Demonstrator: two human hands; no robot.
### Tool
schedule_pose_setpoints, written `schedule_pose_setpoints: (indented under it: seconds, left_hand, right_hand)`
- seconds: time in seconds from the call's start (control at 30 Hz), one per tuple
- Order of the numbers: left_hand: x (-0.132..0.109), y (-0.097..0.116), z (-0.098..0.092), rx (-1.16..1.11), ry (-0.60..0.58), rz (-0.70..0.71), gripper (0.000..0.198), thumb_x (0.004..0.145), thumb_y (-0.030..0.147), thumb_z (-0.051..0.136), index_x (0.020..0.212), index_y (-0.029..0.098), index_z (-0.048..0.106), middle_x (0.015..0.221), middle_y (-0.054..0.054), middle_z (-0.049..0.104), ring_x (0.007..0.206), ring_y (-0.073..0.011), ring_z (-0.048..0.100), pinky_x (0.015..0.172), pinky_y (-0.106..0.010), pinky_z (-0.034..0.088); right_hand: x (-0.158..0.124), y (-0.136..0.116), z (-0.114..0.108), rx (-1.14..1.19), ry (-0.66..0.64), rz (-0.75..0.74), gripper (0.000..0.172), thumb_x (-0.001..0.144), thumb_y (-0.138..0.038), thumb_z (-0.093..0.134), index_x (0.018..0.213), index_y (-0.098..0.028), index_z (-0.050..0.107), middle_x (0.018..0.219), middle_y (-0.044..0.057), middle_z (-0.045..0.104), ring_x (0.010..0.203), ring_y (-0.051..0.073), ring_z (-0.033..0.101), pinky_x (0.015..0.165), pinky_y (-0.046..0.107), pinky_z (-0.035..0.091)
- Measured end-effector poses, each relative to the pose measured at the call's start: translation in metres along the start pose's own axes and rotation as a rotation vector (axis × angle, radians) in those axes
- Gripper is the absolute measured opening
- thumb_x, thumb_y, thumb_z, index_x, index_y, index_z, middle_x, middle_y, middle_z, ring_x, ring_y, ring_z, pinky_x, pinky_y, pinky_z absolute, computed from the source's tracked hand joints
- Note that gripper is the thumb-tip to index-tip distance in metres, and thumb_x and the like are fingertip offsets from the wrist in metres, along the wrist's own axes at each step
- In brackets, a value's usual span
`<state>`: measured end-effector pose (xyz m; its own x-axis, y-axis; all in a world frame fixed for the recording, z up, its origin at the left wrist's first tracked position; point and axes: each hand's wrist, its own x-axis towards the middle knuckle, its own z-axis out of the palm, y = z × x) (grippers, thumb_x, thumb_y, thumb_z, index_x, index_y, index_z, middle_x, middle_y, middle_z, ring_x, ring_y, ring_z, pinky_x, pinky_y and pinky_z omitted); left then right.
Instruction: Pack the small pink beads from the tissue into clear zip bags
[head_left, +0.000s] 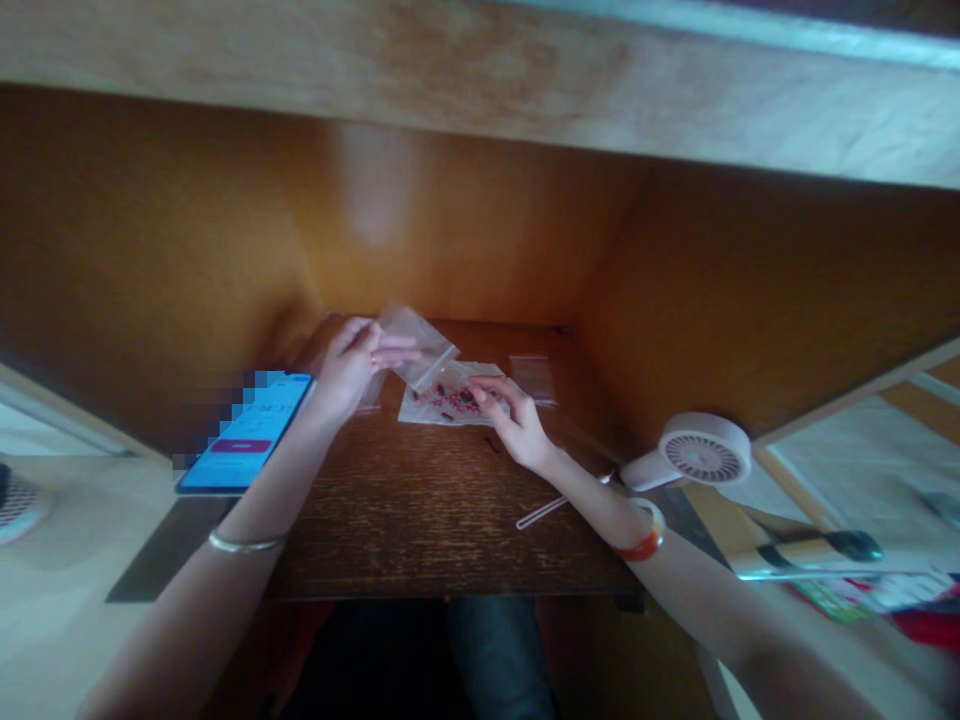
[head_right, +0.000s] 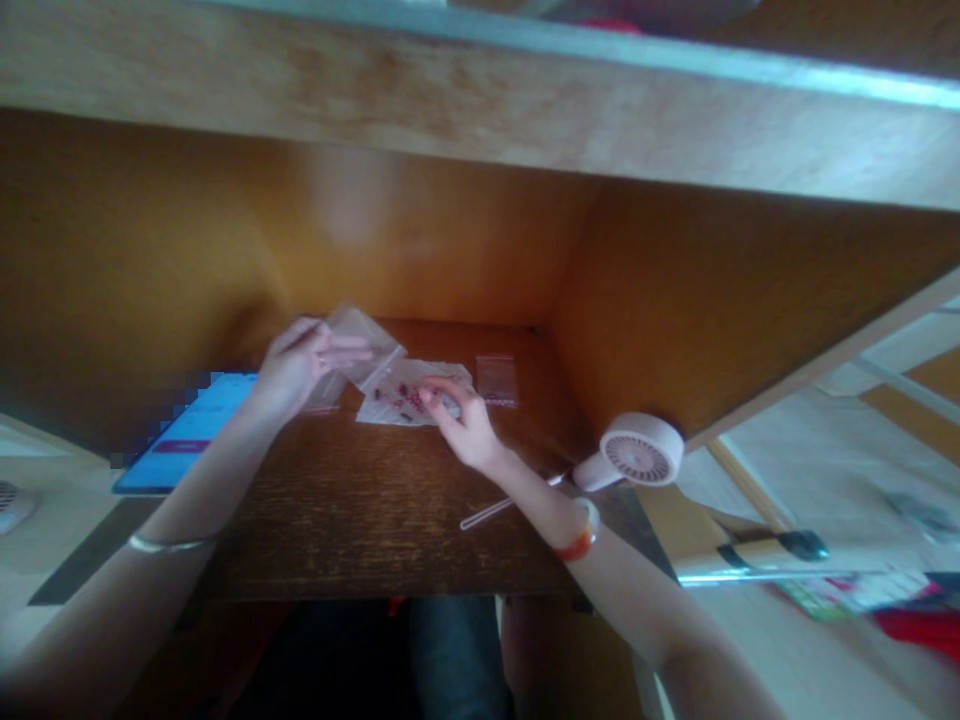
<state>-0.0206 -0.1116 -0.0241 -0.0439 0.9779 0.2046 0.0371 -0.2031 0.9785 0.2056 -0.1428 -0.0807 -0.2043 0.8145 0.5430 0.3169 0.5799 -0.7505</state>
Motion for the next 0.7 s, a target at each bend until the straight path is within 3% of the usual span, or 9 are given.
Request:
schedule_pose_setpoints:
  seconds: [0.13, 0.23, 0.37, 0.53, 0.6, 0.63, 0.7]
  left_hand:
    - [-0.012, -0.004, 0.027, -0.134, -0.198, -0.047, 0.012, 0.093, 0.028, 0.043, 0.084, 0.02, 0.042, 0.082, -0.005, 0.072, 0.077, -0.0191, 0.072, 0.074, -0.033, 0.055]
    - [-0.017, -0.012, 0.04, -0.149, -0.231, -0.095, 0.011, 0.09, 0.029, 0.049, 0.083, 0.021, 0.046, 0.077, -0.004, 0.07, 0.075, -0.02, 0.071, 0.066, -0.03, 0.054]
    - [-0.016, -0.022, 0.044, -0.14, -0.249, -0.079, 0.012, 0.091, 0.03, 0.049, 0.083, 0.021, 0.047, 0.081, -0.004, 0.069, 0.077, -0.0207, 0.07, 0.068, -0.033, 0.054]
    - [-0.01, -0.016, 0.041, 0.206, 0.037, 0.191, 0.007, 0.086, 0.022, 0.053, 0.091, 0.019, 0.049, 0.098, -0.009, 0.066, 0.096, -0.0219, 0.066, 0.086, -0.039, 0.051]
    - [-0.014, -0.009, 0.048, 0.417, 0.128, 0.369, 0.021, 0.081, 0.015, 0.058, 0.1, 0.017, 0.05, 0.11, -0.011, 0.063, 0.108, -0.0246, 0.06, 0.097, -0.044, 0.045]
    - [-0.02, -0.005, 0.054, 0.51, 0.135, 0.451, 0.025, 0.08, 0.013, 0.059, 0.103, 0.017, 0.05, 0.114, -0.012, 0.062, 0.113, -0.0259, 0.057, 0.1, -0.046, 0.042]
    - [-0.038, 0.0, 0.074, 0.604, 0.041, 0.54, 0.026, 0.08, 0.012, 0.058, 0.105, 0.017, 0.051, 0.114, -0.011, 0.062, 0.114, -0.0261, 0.056, 0.101, -0.047, 0.042]
  right_hand:
    - [0.002, -0.006, -0.001, 0.171, -0.057, 0.084, 0.03, 0.092, -0.044, 0.053, 0.104, -0.022, 0.068, 0.107, 0.005, 0.07, 0.102, 0.021, 0.064, 0.092, 0.039, 0.049]
    - [0.005, -0.006, -0.002, 0.253, -0.04, 0.141, 0.03, 0.088, -0.046, 0.057, 0.1, -0.022, 0.07, 0.1, 0.004, 0.072, 0.093, 0.021, 0.067, 0.087, 0.038, 0.052]
    - [0.008, 0.0, -0.001, 0.301, -0.015, 0.19, 0.029, 0.084, -0.049, 0.061, 0.084, -0.022, 0.071, 0.08, 0.003, 0.072, 0.073, 0.02, 0.068, 0.072, 0.037, 0.056]
    - [0.008, 0.004, 0.004, 0.363, 0.008, 0.255, 0.03, 0.08, -0.049, 0.064, 0.079, -0.02, 0.066, 0.069, 0.002, 0.07, 0.06, 0.017, 0.065, 0.061, 0.032, 0.055]
    - [0.007, 0.007, 0.005, 0.366, 0.024, 0.254, 0.031, 0.082, -0.049, 0.061, 0.08, -0.019, 0.064, 0.066, 0.002, 0.068, 0.058, 0.016, 0.064, 0.06, 0.031, 0.055]
    - [0.006, 0.009, 0.005, 0.357, 0.031, 0.249, 0.032, 0.083, -0.049, 0.059, 0.081, -0.018, 0.063, 0.065, 0.002, 0.068, 0.056, 0.016, 0.064, 0.059, 0.031, 0.055]
    - [0.004, 0.015, 0.007, 0.287, 0.039, 0.221, 0.032, 0.086, -0.049, 0.055, 0.083, -0.018, 0.063, 0.066, 0.003, 0.067, 0.058, 0.016, 0.064, 0.059, 0.033, 0.056]
